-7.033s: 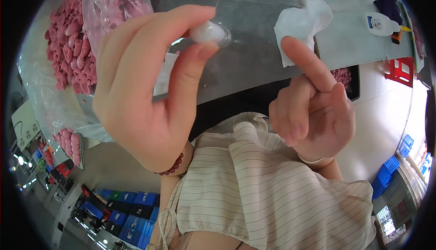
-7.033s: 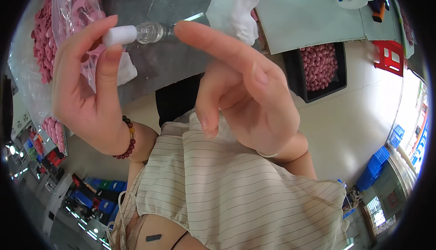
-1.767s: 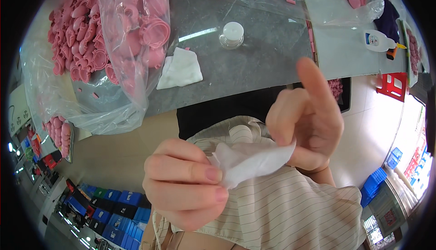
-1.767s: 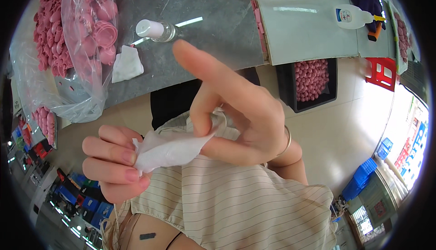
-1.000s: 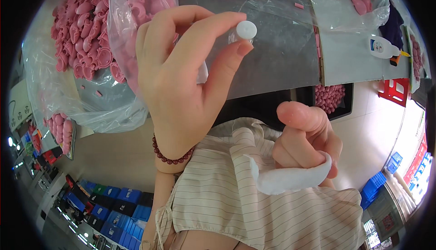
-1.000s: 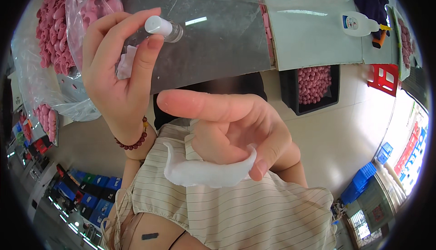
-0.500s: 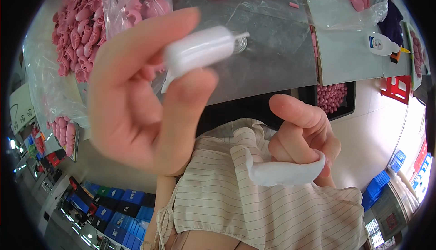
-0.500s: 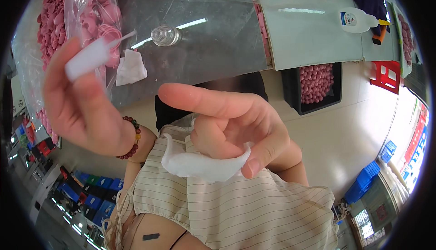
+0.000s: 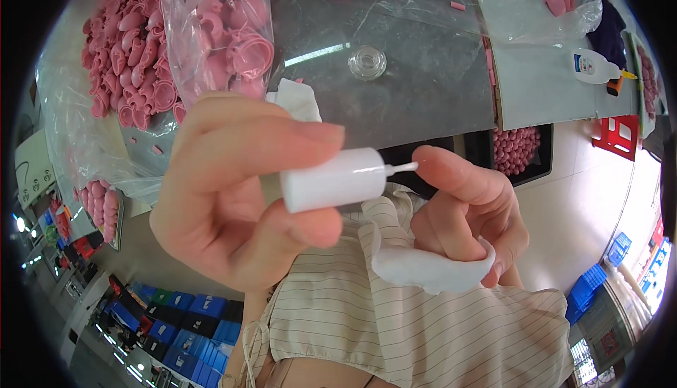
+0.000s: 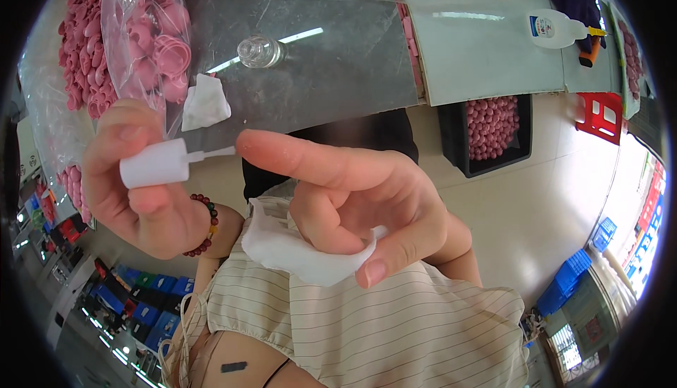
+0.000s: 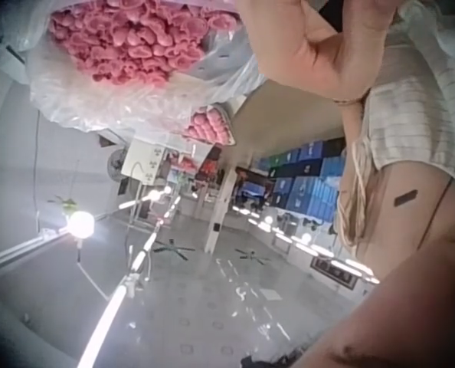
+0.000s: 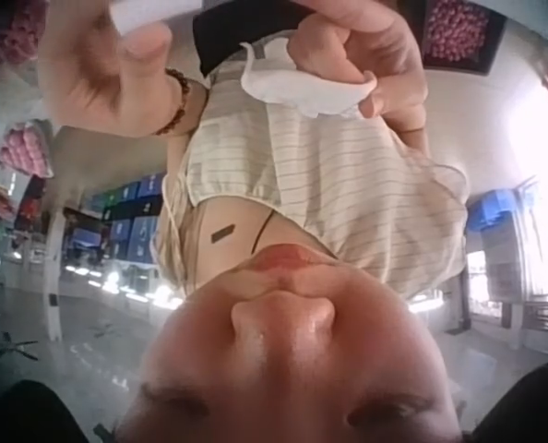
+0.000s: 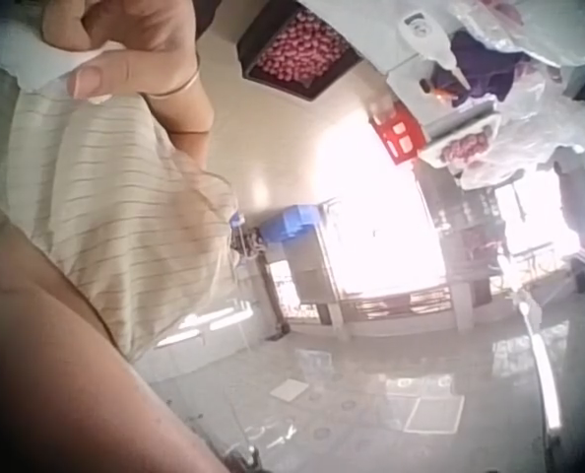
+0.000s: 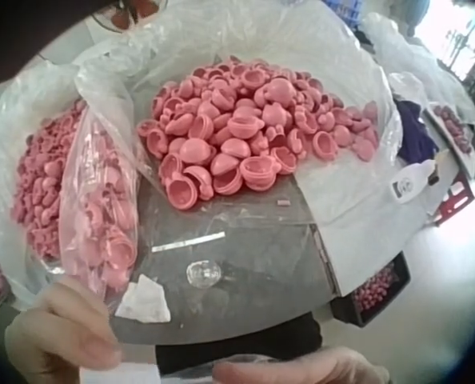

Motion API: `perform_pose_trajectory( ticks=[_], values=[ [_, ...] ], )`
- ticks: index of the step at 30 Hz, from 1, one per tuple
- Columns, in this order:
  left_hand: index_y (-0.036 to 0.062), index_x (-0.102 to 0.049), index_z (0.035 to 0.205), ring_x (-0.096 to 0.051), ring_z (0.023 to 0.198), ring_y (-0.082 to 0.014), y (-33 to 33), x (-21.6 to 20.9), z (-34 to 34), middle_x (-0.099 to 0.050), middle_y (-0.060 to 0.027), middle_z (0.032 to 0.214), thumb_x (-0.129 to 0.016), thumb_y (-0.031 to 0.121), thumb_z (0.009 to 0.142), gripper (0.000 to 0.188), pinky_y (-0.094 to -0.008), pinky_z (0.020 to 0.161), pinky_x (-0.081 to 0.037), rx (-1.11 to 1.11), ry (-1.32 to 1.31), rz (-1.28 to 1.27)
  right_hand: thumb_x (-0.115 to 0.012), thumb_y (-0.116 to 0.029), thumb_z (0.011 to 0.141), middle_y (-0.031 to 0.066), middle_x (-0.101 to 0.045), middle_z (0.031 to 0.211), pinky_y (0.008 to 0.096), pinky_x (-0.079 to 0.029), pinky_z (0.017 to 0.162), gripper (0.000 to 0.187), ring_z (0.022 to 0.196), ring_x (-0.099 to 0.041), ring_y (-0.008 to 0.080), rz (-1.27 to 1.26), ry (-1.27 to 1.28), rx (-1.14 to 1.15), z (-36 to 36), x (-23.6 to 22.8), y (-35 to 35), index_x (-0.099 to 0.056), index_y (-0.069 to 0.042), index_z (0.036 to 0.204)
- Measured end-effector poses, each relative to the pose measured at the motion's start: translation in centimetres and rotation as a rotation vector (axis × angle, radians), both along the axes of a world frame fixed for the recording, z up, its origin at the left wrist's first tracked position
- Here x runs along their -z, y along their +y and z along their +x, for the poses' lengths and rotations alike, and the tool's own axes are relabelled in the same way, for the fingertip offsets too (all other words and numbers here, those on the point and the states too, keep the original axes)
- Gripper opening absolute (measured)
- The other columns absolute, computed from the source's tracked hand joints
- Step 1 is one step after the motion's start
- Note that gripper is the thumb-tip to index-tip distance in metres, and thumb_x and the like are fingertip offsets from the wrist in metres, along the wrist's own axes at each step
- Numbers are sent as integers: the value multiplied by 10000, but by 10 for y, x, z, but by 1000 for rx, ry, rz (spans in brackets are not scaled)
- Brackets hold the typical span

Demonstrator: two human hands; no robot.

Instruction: Cleaning and applying liquid treatment to small toy components at a workbench.

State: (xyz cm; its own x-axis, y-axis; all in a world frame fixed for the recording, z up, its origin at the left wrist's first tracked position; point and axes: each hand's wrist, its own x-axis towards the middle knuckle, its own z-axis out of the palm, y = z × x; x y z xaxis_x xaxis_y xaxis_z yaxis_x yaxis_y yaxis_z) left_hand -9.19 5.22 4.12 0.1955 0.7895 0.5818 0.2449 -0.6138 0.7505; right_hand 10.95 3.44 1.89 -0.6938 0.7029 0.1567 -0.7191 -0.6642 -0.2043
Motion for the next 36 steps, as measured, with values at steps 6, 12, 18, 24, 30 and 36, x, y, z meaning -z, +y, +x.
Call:
perform_pose_trajectory(
  ticks=[6,12,18,24,30,36],
  values=[
    [-26,-494,848,-383,597,-159,0,-7,3,-446,-103,687,-617,365,710,432,-263,532,-277,64,17,0,-662,-29,671,5,-466,578,220,-344,490,880,546,-423,88,20,17,-88,-2,-1,5,-44,103,1283],
    [-27,-492,849,-391,596,-163,5,-2,-4,-457,-116,697,-621,349,705,423,-262,524,-279,68,30,15,-657,-21,673,7,-469,585,221,-347,490,874,561,-428,84,-18,47,-52,-2,0,3,-47,93,1289],
    [-33,-495,856,-394,599,-165,8,-2,6,-458,-108,694,-618,346,713,423,-267,526,-286,49,-7,48,-657,-21,671,10,-468,583,216,-340,482,867,537,-424,81,3,30,-74,-3,-1,4,-59,94,1288],
    [-39,-503,860,-404,606,-171,8,-8,5,-461,-97,680,-615,353,716,433,-285,521,-293,52,54,75,-660,-29,670,3,-464,563,216,-330,475,863,532,-418,78,-18,-43,-53,-1,-4,3,-69,101,1284],
    [-33,-504,851,-391,583,-169,6,-6,-2,-455,-94,659,-616,354,711,427,-289,520,-288,27,52,26,-671,-47,665,-7,-468,563,213,-328,485,857,538,-416,79,5,-49,-49,1,-2,2,-97,95,1286],
    [-36,-503,851,-380,572,-162,7,-8,4,-449,-87,645,-610,360,713,432,-282,515,-273,88,67,65,-654,-58,696,-11,-461,561,225,-335,491,833,540,-414,82,87,42,-74,-2,4,4,-92,71,1297]
  ],
)
